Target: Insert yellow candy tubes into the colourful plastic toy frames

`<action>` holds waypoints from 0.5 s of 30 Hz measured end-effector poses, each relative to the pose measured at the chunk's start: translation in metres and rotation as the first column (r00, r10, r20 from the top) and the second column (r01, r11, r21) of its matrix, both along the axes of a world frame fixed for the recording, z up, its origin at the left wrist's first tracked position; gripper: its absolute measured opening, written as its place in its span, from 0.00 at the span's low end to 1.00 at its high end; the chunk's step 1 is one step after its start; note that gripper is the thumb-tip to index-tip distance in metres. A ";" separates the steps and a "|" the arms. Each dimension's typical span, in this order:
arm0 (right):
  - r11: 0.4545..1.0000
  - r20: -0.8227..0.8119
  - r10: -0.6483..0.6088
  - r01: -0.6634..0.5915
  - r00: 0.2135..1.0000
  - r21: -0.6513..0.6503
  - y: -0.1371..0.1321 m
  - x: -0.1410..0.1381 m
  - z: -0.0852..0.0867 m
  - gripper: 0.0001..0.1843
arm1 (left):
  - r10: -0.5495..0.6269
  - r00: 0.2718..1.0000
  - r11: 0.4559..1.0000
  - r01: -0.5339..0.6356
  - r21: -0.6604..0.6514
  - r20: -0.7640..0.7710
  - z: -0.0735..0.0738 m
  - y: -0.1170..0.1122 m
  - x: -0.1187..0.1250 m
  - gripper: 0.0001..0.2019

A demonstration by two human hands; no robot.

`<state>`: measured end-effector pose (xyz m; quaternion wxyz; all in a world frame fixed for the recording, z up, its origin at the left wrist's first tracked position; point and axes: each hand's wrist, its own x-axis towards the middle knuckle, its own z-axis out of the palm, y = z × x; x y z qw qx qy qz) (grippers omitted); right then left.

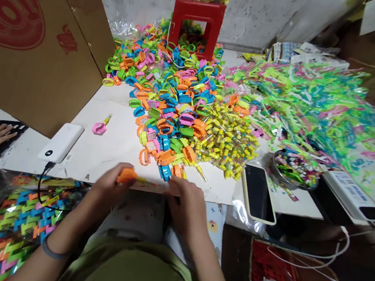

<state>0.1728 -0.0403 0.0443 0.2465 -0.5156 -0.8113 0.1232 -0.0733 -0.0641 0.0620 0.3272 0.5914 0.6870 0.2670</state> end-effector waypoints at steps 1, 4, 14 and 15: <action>0.999 0.034 -0.044 0.044 0.998 0.003 0.008 0.007 -0.002 0.15 | 0.079 0.993 0.996 -0.076 0.044 -0.087 -0.002 0.005 -0.015 0.23; 0.996 0.163 -0.094 0.093 0.982 0.012 0.025 0.023 -0.011 0.18 | 0.247 0.901 0.957 -0.170 0.235 -0.357 -0.010 0.021 -0.047 0.28; 0.998 0.219 -0.018 0.003 0.976 0.069 0.034 0.019 -0.018 0.13 | -0.104 0.941 0.934 0.204 0.295 -0.322 -0.043 0.065 0.010 0.18; 0.997 0.195 -0.013 -0.002 0.981 0.076 0.035 0.021 -0.017 0.12 | -0.133 0.946 0.930 0.222 0.293 -0.297 -0.044 0.067 0.012 0.15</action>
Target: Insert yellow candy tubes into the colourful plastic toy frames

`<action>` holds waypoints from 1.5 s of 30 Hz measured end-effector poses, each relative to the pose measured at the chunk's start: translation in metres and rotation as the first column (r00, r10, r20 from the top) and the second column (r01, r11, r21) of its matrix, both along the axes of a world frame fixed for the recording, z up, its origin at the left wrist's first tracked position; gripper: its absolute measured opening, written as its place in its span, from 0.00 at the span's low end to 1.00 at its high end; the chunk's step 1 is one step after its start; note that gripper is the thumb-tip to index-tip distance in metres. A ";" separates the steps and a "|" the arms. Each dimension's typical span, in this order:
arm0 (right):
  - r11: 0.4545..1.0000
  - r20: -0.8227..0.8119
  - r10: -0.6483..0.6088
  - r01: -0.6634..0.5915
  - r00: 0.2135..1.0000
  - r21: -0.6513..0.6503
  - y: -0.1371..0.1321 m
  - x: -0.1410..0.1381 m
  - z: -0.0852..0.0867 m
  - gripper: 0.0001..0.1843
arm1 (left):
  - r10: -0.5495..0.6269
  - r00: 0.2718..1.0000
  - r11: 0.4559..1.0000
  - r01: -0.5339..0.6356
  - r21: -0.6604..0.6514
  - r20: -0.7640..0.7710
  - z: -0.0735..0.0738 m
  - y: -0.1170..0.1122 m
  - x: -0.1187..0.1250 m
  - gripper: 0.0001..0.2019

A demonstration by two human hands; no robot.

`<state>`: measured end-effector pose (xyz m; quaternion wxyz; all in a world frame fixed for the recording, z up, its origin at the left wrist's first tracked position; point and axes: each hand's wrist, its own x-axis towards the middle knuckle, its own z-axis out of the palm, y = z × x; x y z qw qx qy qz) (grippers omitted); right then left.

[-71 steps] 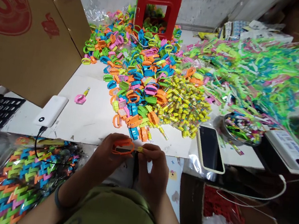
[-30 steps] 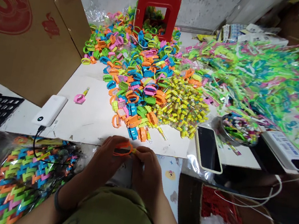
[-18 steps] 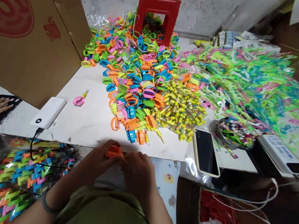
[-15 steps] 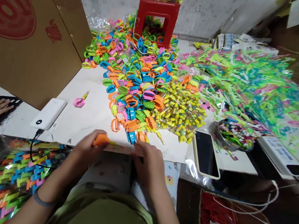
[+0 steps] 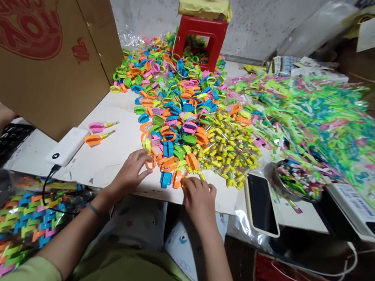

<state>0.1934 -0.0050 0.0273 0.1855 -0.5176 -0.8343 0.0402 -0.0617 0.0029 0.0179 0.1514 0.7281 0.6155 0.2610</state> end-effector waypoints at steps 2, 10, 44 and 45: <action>0.999 -0.099 -0.005 0.008 0.995 0.031 0.001 0.004 0.002 0.11 | -0.020 0.999 1.000 0.020 -0.018 0.044 0.000 0.001 -0.002 0.10; 0.982 -0.788 0.015 -0.159 0.615 -0.105 -0.036 -0.022 0.023 0.09 | 0.068 0.759 0.977 0.080 -0.196 0.648 0.021 -0.041 0.020 0.16; 0.996 -0.687 -0.061 0.000 0.724 -0.089 -0.063 -0.020 0.025 0.08 | 0.015 0.820 0.979 0.103 -0.173 0.572 0.054 -0.075 0.062 0.18; 0.995 -0.685 -0.056 -0.014 0.727 -0.097 -0.063 -0.020 0.024 0.07 | 0.010 0.821 0.981 0.103 -0.166 0.571 0.053 -0.076 0.062 0.18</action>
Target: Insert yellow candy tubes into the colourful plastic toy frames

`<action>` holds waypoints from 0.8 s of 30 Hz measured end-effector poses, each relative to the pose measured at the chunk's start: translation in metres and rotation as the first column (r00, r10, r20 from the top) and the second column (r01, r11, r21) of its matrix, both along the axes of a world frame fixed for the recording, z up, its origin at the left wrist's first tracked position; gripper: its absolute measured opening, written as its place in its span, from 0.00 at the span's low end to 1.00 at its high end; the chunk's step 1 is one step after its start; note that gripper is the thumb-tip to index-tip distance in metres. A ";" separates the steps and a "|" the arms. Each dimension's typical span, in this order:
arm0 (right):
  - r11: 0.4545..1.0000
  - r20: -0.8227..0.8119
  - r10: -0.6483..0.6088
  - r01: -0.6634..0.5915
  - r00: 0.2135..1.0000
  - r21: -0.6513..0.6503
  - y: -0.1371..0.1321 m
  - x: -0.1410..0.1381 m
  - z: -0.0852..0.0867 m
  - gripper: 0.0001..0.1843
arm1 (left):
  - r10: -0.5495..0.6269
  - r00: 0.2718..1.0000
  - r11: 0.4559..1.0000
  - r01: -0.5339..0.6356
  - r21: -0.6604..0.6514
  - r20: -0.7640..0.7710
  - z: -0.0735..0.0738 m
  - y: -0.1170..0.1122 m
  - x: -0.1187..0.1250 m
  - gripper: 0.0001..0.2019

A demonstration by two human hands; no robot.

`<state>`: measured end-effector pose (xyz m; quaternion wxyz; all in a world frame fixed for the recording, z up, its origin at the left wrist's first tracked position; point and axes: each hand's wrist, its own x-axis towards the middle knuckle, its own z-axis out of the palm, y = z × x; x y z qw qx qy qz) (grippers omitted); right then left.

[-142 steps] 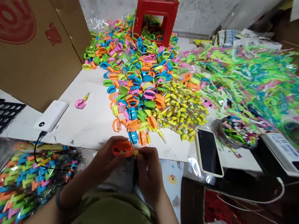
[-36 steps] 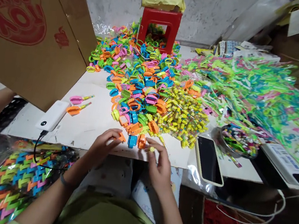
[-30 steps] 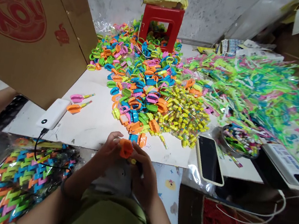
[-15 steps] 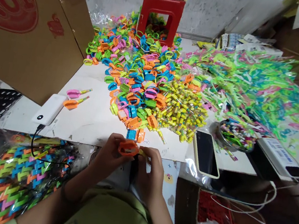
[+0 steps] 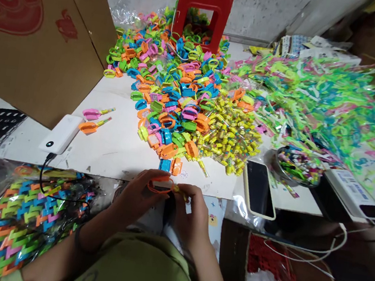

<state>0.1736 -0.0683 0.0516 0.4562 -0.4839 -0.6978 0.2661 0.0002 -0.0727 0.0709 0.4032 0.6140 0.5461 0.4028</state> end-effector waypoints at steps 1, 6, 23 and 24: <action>1.000 0.010 0.018 -0.018 1.000 -0.004 0.000 0.001 0.000 0.07 | 0.000 1.000 1.000 0.000 0.006 -0.002 0.000 0.000 0.000 0.18; 0.999 0.047 0.024 -0.025 0.999 0.038 0.002 0.001 0.002 0.09 | -0.008 0.999 1.000 0.008 -0.003 -0.031 -0.001 0.000 0.000 0.17; 0.992 0.587 0.120 -0.074 0.800 -0.103 0.010 -0.001 -0.006 0.04 | -0.108 0.989 0.956 0.076 -0.283 -0.100 -0.006 0.000 -0.016 0.19; 0.994 0.601 0.102 -0.061 0.793 -0.087 0.018 0.005 -0.005 0.08 | -0.075 0.987 0.967 0.037 -0.251 -0.143 -0.006 0.005 -0.027 0.20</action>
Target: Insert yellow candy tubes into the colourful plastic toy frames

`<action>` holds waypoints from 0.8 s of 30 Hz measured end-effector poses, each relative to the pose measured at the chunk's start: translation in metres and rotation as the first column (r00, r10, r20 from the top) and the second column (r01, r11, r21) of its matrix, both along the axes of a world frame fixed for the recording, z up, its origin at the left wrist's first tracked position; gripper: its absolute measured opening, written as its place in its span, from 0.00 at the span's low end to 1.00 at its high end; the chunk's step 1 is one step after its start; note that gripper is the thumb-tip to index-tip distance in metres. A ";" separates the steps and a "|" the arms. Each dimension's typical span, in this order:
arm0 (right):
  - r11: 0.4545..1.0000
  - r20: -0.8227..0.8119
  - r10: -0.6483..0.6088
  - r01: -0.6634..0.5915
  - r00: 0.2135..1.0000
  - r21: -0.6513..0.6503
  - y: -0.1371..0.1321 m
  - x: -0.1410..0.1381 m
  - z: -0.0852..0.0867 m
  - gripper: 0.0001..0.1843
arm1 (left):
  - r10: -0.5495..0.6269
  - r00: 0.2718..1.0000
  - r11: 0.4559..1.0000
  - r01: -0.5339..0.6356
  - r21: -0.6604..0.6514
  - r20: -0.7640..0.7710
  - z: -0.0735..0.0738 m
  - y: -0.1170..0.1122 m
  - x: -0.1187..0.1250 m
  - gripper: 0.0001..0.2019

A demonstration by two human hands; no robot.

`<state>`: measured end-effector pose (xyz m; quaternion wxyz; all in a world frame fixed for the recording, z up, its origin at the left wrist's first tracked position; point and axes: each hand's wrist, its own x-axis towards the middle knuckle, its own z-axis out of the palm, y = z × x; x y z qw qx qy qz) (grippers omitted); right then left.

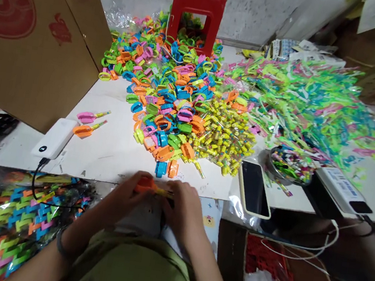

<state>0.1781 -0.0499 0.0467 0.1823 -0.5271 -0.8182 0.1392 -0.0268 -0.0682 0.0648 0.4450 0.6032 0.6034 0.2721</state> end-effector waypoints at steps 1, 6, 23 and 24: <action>0.999 0.016 -0.039 0.038 0.999 0.032 0.009 0.007 0.000 0.14 | 0.055 0.997 0.998 -0.054 0.037 -0.044 0.000 0.005 -0.013 0.21; 0.954 0.139 -0.284 0.265 0.949 0.140 0.044 0.042 -0.011 0.15 | 0.465 0.790 0.876 -0.344 0.338 -0.400 -0.004 0.036 -0.089 0.29; 0.985 -0.528 -0.162 0.169 0.833 -0.034 0.024 0.032 -0.023 0.12 | 0.140 0.987 0.926 -0.102 0.363 -0.078 -0.051 0.040 0.026 0.10; 0.991 -0.584 -0.126 0.123 0.802 -0.044 0.019 0.025 -0.020 0.11 | 0.104 0.994 0.944 -0.089 0.319 -0.029 -0.048 0.034 0.023 0.10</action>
